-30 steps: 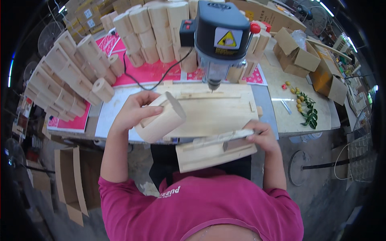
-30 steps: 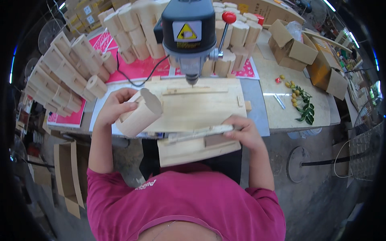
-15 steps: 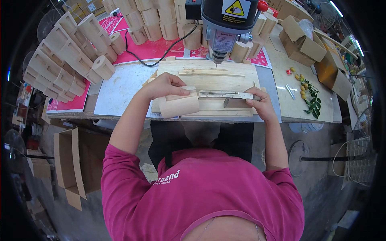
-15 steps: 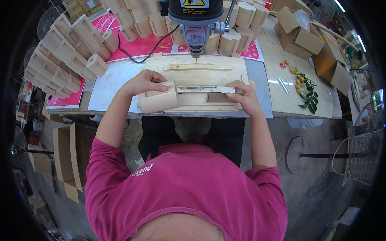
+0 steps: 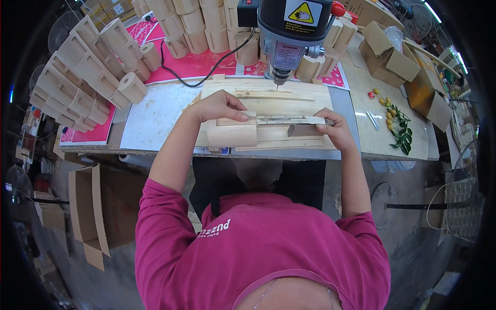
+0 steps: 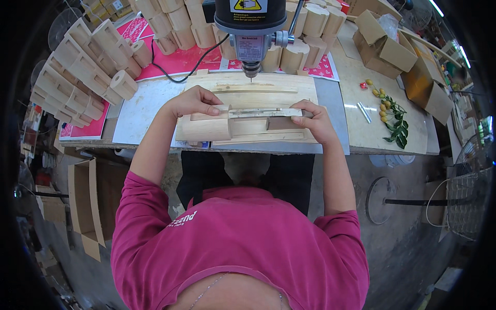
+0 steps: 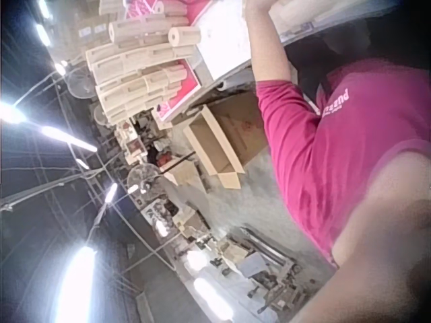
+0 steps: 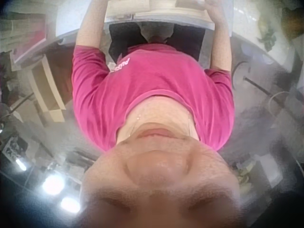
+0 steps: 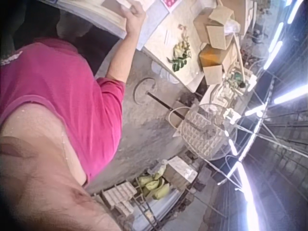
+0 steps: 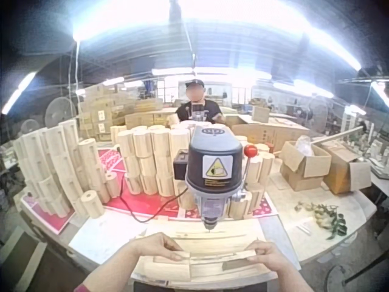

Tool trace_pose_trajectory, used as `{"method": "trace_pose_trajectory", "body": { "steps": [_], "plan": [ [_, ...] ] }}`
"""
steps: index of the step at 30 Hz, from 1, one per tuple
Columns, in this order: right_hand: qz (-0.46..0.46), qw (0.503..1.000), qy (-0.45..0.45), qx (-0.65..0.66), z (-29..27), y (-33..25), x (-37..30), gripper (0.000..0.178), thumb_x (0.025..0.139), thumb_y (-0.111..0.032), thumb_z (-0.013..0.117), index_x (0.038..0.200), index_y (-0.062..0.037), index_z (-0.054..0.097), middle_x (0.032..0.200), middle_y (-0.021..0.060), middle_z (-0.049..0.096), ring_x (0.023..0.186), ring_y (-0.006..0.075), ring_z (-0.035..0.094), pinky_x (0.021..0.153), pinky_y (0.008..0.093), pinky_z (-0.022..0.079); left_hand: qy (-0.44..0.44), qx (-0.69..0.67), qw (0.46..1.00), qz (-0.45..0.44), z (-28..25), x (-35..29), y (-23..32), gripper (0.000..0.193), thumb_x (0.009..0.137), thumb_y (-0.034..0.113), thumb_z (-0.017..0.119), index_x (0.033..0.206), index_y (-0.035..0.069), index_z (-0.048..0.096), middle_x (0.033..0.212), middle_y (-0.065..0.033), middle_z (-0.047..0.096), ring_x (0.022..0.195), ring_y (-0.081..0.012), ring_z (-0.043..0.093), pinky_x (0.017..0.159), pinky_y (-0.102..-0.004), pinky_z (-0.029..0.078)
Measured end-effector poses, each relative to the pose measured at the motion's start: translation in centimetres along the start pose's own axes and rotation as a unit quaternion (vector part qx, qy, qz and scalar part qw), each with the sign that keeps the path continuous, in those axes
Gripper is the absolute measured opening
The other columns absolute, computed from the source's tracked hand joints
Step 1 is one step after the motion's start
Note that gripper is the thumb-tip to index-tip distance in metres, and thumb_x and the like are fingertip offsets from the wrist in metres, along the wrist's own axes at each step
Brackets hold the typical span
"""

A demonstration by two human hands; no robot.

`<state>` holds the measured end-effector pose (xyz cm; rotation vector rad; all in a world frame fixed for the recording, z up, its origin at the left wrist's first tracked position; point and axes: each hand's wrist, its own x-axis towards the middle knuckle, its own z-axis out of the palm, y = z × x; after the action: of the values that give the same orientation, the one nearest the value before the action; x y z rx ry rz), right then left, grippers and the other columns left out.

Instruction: Using a drill press to create holes in wooden cylindrical components.

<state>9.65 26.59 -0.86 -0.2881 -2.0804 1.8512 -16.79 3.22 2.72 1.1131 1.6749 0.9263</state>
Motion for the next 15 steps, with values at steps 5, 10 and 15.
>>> {"method": "trace_pose_trajectory", "body": {
  "steps": [5,10,15],
  "plan": [
    [0.002,1.000,-0.005,0.009,0.0,0.0,0.1,0.021,0.069,-0.006,0.070,0.089,-0.0018,0.065,0.088,0.0026,0.060,0.086,0.0132,0.055,0.080,0.0255,0.041,-0.022,0.046,0.999,-0.012,-0.2,0.9,0.6,0.039,0.066,0.022,0.078,0.095,-0.001,0.067,0.084,-0.0071,0.067,0.077,-0.0117,0.060,0.074,-0.0237,0.046],
    [-0.003,1.000,-0.002,-0.010,0.3,0.0,0.0,0.024,0.068,-0.011,0.071,0.089,-0.0019,0.064,0.087,0.0026,0.058,0.085,0.0129,0.052,0.078,0.0250,0.039,0.025,0.048,0.998,0.026,0.5,1.6,0.0,0.039,0.079,0.032,0.066,0.102,0.000,0.064,0.092,-0.0074,0.066,0.082,-0.0119,0.059,0.075,-0.0248,0.045],
    [-0.024,0.999,0.008,-0.031,0.4,0.1,-0.1,0.023,0.068,-0.012,0.071,0.088,-0.0022,0.064,0.086,0.0023,0.058,0.083,0.0121,0.052,0.077,0.0245,0.039,0.147,-0.159,0.976,-0.009,1.0,1.8,-0.3,0.058,0.088,0.052,0.043,0.113,0.001,0.055,0.104,-0.0099,0.062,0.085,-0.0154,0.060,0.073,-0.0266,0.045]
  ]
}}
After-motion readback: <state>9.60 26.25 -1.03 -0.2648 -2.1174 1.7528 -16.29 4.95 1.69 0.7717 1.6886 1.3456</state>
